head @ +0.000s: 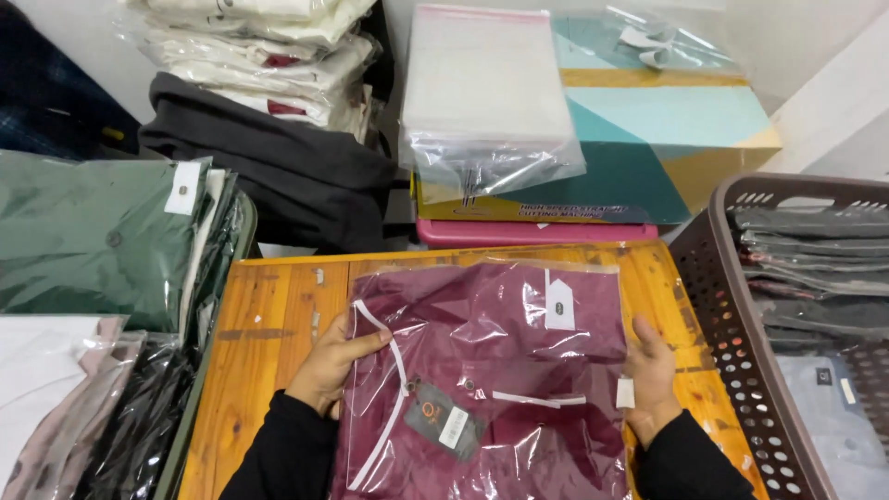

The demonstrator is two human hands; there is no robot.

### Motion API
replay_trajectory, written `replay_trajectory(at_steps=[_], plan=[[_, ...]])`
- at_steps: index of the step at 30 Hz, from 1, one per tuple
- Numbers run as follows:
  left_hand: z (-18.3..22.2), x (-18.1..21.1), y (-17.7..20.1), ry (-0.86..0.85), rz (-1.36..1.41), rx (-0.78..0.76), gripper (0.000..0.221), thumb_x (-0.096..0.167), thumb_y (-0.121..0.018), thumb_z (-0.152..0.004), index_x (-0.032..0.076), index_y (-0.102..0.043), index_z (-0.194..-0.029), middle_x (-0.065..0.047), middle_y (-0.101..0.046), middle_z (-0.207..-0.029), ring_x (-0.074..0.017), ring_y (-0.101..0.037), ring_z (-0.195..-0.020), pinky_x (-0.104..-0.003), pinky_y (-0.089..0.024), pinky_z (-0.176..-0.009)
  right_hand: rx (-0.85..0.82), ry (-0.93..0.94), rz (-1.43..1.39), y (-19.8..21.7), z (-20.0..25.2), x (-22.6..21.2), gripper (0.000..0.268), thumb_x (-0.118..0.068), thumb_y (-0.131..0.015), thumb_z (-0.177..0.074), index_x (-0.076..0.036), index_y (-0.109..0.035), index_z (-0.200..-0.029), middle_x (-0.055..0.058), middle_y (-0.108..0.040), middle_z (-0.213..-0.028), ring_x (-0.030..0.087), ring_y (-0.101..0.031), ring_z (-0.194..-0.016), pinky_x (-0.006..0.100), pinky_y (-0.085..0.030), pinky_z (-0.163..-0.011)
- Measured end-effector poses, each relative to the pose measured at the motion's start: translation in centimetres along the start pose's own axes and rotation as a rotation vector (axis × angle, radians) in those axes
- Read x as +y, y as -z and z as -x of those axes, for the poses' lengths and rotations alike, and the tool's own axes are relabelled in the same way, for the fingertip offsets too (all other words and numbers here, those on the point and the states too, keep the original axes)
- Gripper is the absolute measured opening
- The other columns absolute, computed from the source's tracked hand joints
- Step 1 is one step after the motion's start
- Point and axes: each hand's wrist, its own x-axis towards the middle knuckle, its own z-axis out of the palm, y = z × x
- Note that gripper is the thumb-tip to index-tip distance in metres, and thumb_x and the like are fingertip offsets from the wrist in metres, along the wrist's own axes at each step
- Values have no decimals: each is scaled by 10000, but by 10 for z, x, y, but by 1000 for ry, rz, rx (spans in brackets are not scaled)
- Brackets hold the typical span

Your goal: Inserting folded garments into plastic bags and smoothing them out for final packaging.

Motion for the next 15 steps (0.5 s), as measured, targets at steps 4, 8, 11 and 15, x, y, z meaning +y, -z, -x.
replay_trajectory(at_steps=[4,8,11,15], plan=[[0,-1,3,-17,-13,-31,285,15,-786,-813,86,-653,-1055,-120,-740,-957,-263,-717,-826,-422,-602,-787,539,129,267,-92,8,8,487,-448,-529,-1036,-113,-661,-1363,69,-724,-1152,258,-691,-966,385,-549,-870],[2,-2,3,-34,-19,-21,258,-43,-761,-838,84,-668,-1042,-103,-738,-939,-248,-717,-817,-390,-596,-789,544,-39,165,-114,16,11,496,-589,-501,-1031,-184,-678,-1254,63,-714,-1098,254,-665,-943,409,-527,-851],[-8,-15,9,-72,22,-45,366,-65,-763,-803,36,-678,-1144,-162,-747,-1017,-290,-723,-863,-445,-596,-800,629,-28,231,-121,15,11,521,-621,-447,-1056,-183,-663,-1239,79,-691,-1047,251,-639,-894,412,-513,-833],[-23,-31,25,-160,84,-62,530,-67,-795,-761,-32,-671,-1275,-205,-747,-1114,-317,-721,-939,-478,-586,-849,554,1,297,-128,-1,36,450,-544,-475,-1048,-180,-667,-1231,62,-688,-1033,222,-638,-884,386,-519,-818]])
